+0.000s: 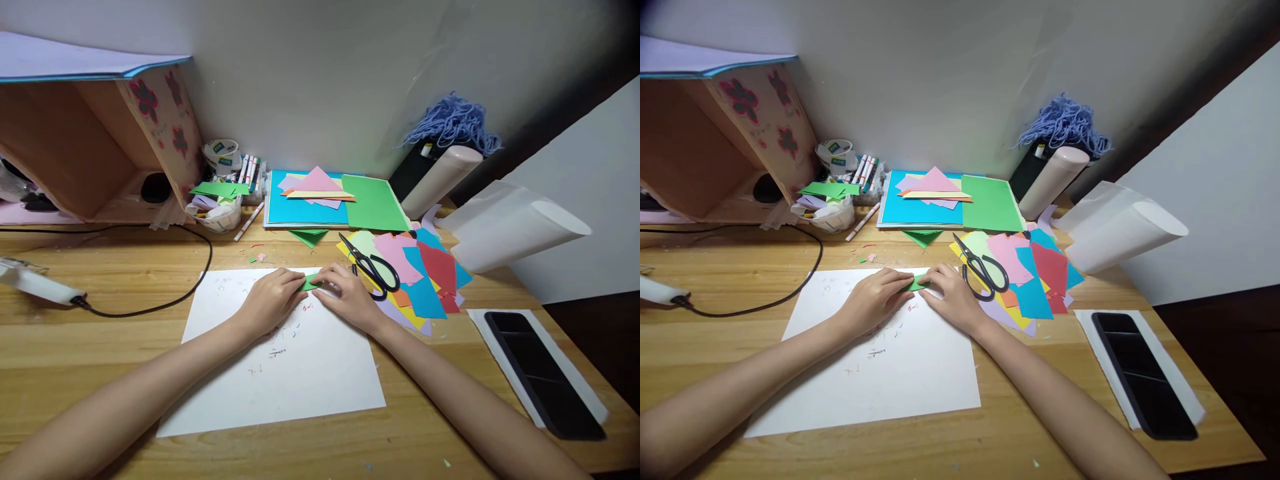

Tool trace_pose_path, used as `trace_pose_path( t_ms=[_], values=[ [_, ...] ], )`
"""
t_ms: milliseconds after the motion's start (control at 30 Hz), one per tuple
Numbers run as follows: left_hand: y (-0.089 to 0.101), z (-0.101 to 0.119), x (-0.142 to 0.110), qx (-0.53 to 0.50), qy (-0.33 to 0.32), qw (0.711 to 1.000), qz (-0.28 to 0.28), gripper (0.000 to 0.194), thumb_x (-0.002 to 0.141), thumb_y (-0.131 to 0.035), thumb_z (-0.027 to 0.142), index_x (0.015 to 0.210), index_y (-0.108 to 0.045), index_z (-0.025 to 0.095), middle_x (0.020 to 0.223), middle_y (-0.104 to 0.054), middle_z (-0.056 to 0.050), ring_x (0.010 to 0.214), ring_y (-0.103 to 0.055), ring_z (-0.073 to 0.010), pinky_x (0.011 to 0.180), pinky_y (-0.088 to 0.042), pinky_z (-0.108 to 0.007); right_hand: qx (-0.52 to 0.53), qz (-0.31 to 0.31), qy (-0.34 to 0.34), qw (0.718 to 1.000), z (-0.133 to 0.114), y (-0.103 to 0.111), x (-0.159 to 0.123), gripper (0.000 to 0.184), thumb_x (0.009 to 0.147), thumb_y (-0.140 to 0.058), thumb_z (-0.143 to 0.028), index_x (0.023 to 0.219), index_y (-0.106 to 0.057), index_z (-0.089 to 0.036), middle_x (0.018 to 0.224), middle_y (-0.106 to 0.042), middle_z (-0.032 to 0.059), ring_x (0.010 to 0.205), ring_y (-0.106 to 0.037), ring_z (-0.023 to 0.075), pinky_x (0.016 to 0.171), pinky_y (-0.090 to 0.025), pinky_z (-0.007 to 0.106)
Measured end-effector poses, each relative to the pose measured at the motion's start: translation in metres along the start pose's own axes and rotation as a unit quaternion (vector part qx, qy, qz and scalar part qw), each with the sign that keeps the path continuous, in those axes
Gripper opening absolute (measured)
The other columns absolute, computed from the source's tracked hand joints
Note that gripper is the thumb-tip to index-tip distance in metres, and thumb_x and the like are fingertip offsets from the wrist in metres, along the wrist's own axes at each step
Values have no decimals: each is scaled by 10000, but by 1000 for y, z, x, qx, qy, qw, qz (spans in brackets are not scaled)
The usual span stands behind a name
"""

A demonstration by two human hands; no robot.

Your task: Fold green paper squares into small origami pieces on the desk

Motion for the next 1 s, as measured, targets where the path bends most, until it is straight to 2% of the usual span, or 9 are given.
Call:
trace_pose_path(
  t_ms=[167, 267, 367, 467, 567, 667, 867, 1000],
  values=[
    [1, 0, 0, 20, -36, 999, 22, 202, 883, -426, 174, 933, -620, 150, 934, -673, -73, 807, -592, -171, 700, -456, -298, -52, 9, 27, 998, -2, -3, 1, 113, 853, -511, -196, 904, -611, -216, 882, -575, 54, 864, -517, 192, 779, -412, 334],
    [4, 2, -1, 9, -35, 998, 51, 190, 884, -418, 176, 877, -606, 149, 860, -673, -64, 765, -592, -159, 683, -436, -281, -48, 15, 41, 998, -8, -3, 0, 123, 867, -474, -185, 882, -594, -202, 850, -587, 54, 844, -508, 190, 762, -402, 328],
    [6, 4, -3, -31, 17, 997, 62, 170, 881, -431, 215, 846, -585, 153, 730, -647, -38, 647, -567, -135, 609, -402, -248, 0, 30, 25, 999, -14, -2, -1, 110, 865, -462, -174, 846, -570, -188, 800, -578, 39, 786, -504, 169, 730, -397, 305],
    [4, 4, -4, -109, 93, 989, 23, 168, 879, -424, 232, 830, -568, 162, 698, -632, -13, 558, -524, -105, 551, -368, -221, 59, 30, -18, 998, -15, -3, -2, 114, 857, -470, -189, 785, -559, -189, 747, -565, 21, 713, -492, 150, 669, -392, 281],
    [2, 1, -3, -193, 160, 968, -13, 197, 879, -418, 267, 801, -568, 166, 688, -619, 1, 550, -501, -99, 542, -360, -213, 126, 17, -71, 989, -9, -6, -1, 137, 855, -474, -225, 756, -560, -187, 727, -565, 11, 674, -497, 139, 625, -392, 264],
    [1, -3, 0, -269, 195, 943, -26, 227, 869, -433, 307, 780, -582, 161, 692, -613, -1, 600, -517, -110, 566, -372, -214, 182, 11, -104, 978, -2, -8, 0, 147, 853, -477, -256, 758, -562, -182, 735, -571, 9, 682, -513, 134, 632, -403, 256],
    [-1, -9, 2, -398, 251, 882, -32, 283, 836, -471, 391, 777, -590, 141, 719, -631, -19, 657, -564, -136, 604, -413, -227, 203, 18, -119, 972, 7, -9, -1, 116, 837, -487, -244, 814, -581, -181, 791, -594, 17, 731, -535, 142, 674, -417, 262],
    [1, -6, 4, -443, 255, 858, -48, 290, 826, -491, 395, 776, -600, 131, 708, -652, -32, 673, -593, -153, 632, -438, -247, 196, 15, -117, 973, 7, -10, -2, 105, 830, -491, -237, 811, -577, -180, 777, -588, 17, 718, -533, 140, 662, -422, 266]
  ],
)
Point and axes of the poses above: each hand's wrist, its own x-axis towards the middle knuckle, its own y-axis out of the back of the hand, z = x × y, the point moved 3 cm from there along x, towards the middle knuckle
